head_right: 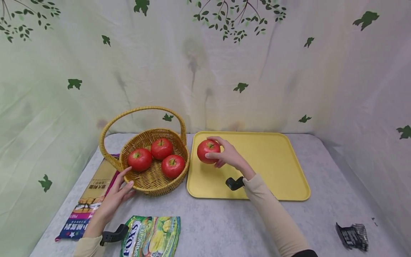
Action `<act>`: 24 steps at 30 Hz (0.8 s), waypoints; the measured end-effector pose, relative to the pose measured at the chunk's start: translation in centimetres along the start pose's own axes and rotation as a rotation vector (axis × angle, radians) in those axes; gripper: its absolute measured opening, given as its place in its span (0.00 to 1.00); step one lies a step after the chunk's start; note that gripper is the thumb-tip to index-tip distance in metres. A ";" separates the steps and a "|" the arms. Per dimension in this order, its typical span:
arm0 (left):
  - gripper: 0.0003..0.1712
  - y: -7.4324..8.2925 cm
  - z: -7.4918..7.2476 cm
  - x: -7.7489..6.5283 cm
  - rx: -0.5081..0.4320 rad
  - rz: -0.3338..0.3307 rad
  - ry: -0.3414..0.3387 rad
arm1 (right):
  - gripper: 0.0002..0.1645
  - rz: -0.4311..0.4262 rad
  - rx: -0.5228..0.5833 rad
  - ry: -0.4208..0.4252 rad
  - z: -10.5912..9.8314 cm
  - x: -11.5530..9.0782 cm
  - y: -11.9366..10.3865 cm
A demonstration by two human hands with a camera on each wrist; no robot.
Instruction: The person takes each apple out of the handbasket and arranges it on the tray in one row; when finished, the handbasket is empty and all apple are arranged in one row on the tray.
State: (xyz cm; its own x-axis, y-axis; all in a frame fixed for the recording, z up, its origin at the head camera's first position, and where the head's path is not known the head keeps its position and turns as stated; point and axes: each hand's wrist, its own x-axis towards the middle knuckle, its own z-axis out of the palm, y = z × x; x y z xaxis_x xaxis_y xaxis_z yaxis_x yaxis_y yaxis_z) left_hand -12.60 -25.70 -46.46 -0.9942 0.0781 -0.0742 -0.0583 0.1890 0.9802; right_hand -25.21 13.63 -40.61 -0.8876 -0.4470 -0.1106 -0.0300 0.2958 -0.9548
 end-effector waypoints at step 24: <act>0.34 -0.3 0.0 -0.1 0.016 -0.004 0.004 | 0.41 -0.009 -0.162 0.089 2.5 2.6 3.6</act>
State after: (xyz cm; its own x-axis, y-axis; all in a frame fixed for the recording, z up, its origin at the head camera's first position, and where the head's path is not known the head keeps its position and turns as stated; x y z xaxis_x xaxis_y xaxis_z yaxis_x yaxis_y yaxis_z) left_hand -12.53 -25.76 -46.74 -0.9943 0.0734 -0.0772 -0.0607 0.2047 0.9769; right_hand -26.51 11.42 -45.04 -0.9240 -0.3758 -0.0704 -0.1053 0.4271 -0.8981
